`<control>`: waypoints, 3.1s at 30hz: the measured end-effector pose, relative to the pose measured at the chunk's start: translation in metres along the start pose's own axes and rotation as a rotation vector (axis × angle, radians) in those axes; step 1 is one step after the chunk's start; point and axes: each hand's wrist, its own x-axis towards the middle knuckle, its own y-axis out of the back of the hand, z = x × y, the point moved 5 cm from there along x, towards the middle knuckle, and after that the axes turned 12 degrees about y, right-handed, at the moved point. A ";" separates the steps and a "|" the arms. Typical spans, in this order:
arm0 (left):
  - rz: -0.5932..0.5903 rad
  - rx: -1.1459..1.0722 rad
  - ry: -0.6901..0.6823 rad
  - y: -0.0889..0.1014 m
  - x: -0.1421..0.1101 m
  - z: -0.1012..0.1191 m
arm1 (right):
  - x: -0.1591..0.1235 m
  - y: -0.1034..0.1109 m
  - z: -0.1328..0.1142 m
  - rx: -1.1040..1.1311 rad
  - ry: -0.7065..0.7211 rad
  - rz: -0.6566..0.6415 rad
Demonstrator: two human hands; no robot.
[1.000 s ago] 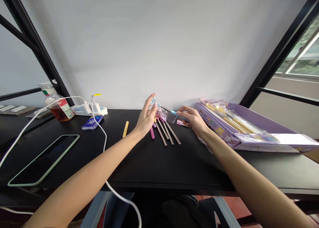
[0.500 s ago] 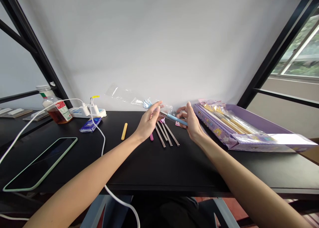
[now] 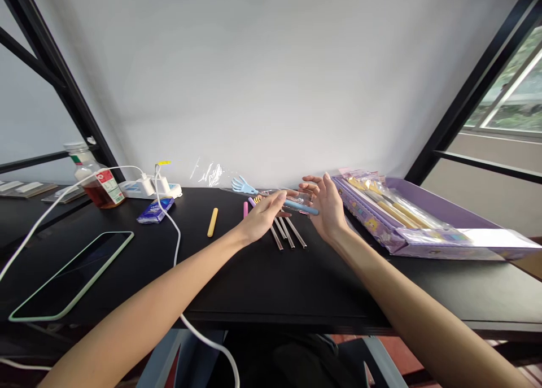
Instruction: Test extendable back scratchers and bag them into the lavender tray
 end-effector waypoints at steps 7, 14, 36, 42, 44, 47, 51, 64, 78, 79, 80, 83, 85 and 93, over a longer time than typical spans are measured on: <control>0.224 -0.068 -0.059 0.039 0.007 0.008 | 0.007 0.012 0.002 -0.210 -0.228 -0.301; 0.180 -0.144 -0.046 0.044 0.006 0.010 | 0.000 0.009 -0.003 -0.340 -0.175 -0.622; 0.105 -0.157 -0.025 0.032 0.005 0.006 | 0.007 0.013 -0.012 -0.516 0.134 -0.491; -0.011 -0.143 0.037 0.015 0.000 0.004 | 0.002 0.009 -0.010 -0.632 0.289 -0.508; -0.023 -0.152 0.038 0.015 -0.001 0.005 | 0.001 0.008 -0.011 -0.670 0.314 -0.498; -0.049 -0.150 0.050 0.016 -0.001 0.006 | 0.000 0.007 -0.013 -0.720 0.334 -0.496; -0.029 -0.064 0.041 0.022 0.002 0.005 | 0.000 0.005 -0.015 -0.686 0.283 -0.511; 0.016 -0.053 0.066 0.033 -0.002 0.017 | 0.003 0.011 -0.028 -0.303 0.154 -0.699; -0.021 0.209 -0.027 0.023 -0.003 0.014 | -0.003 -0.001 -0.011 -0.330 0.004 -0.597; -0.015 0.235 -0.048 0.022 -0.004 0.014 | -0.003 -0.001 -0.011 -0.310 -0.011 -0.591; -0.006 0.259 -0.065 0.022 -0.003 0.014 | -0.004 -0.001 -0.011 -0.290 -0.022 -0.588; -0.004 0.291 -0.097 0.022 -0.002 0.011 | -0.004 0.000 -0.012 -0.265 -0.042 -0.590; -0.043 0.279 -0.083 0.021 -0.002 0.009 | -0.003 0.000 -0.013 -0.317 -0.050 -0.608; 0.043 0.304 -0.026 0.032 -0.001 0.014 | -0.006 -0.003 -0.014 -0.461 -0.119 -0.799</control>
